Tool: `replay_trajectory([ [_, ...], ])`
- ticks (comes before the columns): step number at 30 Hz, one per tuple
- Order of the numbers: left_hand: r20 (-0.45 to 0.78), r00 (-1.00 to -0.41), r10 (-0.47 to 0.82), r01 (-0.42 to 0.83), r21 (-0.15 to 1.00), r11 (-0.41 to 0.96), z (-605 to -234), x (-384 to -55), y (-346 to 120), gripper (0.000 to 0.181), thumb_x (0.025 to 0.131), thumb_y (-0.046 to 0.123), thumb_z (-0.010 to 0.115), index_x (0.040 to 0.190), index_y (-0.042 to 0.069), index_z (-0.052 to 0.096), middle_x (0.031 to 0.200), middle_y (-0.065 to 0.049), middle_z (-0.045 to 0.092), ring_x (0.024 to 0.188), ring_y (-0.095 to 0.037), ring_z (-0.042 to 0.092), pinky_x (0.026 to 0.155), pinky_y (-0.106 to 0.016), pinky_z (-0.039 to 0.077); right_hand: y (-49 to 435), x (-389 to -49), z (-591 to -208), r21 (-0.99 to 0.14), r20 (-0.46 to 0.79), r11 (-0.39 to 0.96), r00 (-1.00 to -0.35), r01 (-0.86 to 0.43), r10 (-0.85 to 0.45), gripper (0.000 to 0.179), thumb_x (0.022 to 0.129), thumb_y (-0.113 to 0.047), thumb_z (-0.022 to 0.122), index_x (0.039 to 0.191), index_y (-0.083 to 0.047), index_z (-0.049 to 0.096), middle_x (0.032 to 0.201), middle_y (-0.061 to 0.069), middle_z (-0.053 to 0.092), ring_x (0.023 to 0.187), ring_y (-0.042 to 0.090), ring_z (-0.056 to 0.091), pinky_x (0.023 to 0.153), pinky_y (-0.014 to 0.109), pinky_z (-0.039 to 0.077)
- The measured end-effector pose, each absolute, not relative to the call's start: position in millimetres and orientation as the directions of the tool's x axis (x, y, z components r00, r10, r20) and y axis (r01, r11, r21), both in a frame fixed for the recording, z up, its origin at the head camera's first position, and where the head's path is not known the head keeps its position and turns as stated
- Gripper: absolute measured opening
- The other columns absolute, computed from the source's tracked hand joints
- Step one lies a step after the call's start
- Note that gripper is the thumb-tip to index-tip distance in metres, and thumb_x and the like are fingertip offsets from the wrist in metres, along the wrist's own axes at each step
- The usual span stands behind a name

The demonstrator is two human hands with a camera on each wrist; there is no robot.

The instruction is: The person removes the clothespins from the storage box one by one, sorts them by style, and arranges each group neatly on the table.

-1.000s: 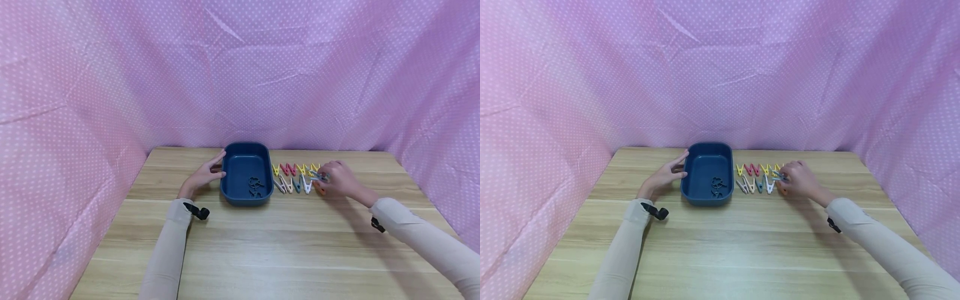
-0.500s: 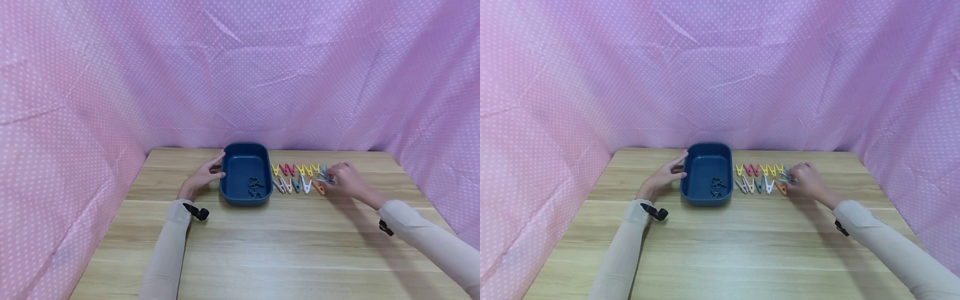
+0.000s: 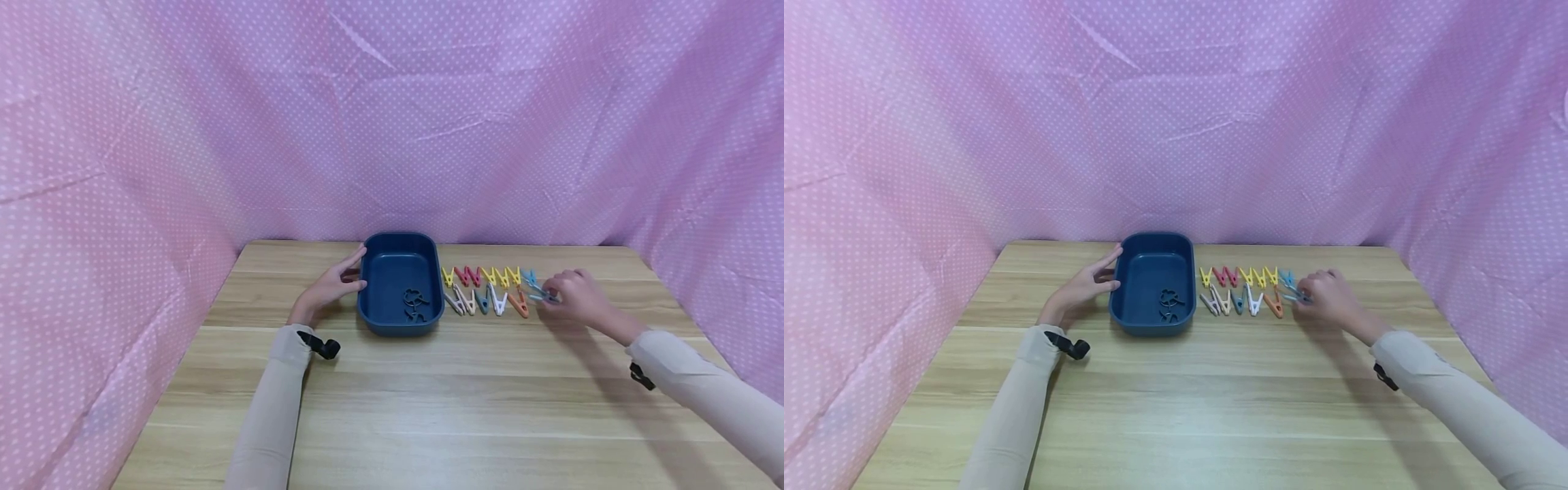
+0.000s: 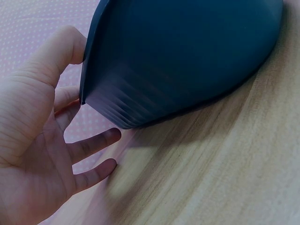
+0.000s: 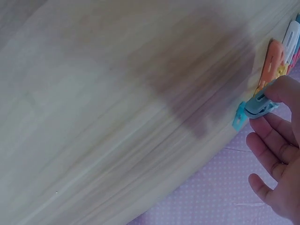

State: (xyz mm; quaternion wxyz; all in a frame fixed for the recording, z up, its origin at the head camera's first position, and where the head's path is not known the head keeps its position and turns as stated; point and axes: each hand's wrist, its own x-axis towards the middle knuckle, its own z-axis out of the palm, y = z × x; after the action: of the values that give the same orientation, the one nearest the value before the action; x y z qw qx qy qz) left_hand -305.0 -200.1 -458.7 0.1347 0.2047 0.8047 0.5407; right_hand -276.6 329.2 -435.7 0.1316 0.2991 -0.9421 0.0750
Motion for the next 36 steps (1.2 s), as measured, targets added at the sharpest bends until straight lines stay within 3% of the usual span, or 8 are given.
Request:
replay_trajectory([
  [13,0.014,-0.877,0.481,0.194,0.925,0.326,-457.8,-304.7,-200.1,0.079,0.102,0.012,0.062,0.165,0.018,0.015,0.174,0.005,0.001,0.148,-0.041,0.037,0.121,-0.056,0.033,332.0,-275.5,-444.4,-0.053,0.217,0.825,-0.813,-0.562,-0.540,0.006,0.075,-0.012,0.079,0.076,-0.010,0.074,0.065,-0.005,0.063,0.063,0.014,0.054,0.074,0.057,0.050],
  [19,0.014,-0.880,0.475,0.191,0.926,0.326,-457.5,-304.6,-199.9,0.078,0.102,0.013,0.062,0.165,0.019,0.015,0.173,0.005,0.002,0.149,-0.041,0.036,0.121,-0.057,0.033,330.7,-276.5,-446.1,-0.054,0.250,0.815,-0.798,-0.577,-0.549,0.009,0.075,-0.013,0.080,0.072,-0.012,0.072,0.060,-0.008,0.058,0.057,0.009,0.045,0.062,0.049,0.048],
  [24,0.010,-0.881,0.472,0.186,0.926,0.328,-457.3,-304.3,-200.0,0.078,0.103,0.012,0.061,0.165,0.020,0.015,0.173,0.006,0.002,0.149,-0.041,0.035,0.121,-0.056,0.034,327.1,-276.0,-445.8,-0.089,0.258,0.822,-0.810,-0.562,-0.526,0.008,0.078,-0.013,0.080,0.079,-0.007,0.075,0.059,-0.008,0.057,0.056,0.008,0.045,0.058,0.040,0.045],
  [30,0.010,-0.881,0.473,0.186,0.926,0.327,-456.7,-303.7,-199.9,0.078,0.103,0.011,0.061,0.165,0.019,0.015,0.173,0.006,0.002,0.149,-0.041,0.036,0.119,-0.056,0.036,322.4,-274.3,-444.0,-0.108,0.225,0.836,-0.832,-0.538,-0.507,0.014,0.082,-0.014,0.079,0.088,-0.002,0.075,0.057,-0.009,0.056,0.053,0.006,0.045,0.062,0.044,0.048],
  [36,0.008,-0.881,0.473,0.187,0.924,0.333,-457.7,-304.6,-199.3,0.078,0.103,0.012,0.060,0.165,0.020,0.015,0.173,0.006,0.002,0.149,-0.041,0.036,0.119,-0.056,0.037,317.7,-274.9,-444.9,-0.120,0.219,0.846,-0.845,-0.519,-0.487,0.014,0.084,-0.014,0.077,0.089,-0.001,0.074,0.058,-0.007,0.059,0.053,0.006,0.047,0.055,0.038,0.046],
])
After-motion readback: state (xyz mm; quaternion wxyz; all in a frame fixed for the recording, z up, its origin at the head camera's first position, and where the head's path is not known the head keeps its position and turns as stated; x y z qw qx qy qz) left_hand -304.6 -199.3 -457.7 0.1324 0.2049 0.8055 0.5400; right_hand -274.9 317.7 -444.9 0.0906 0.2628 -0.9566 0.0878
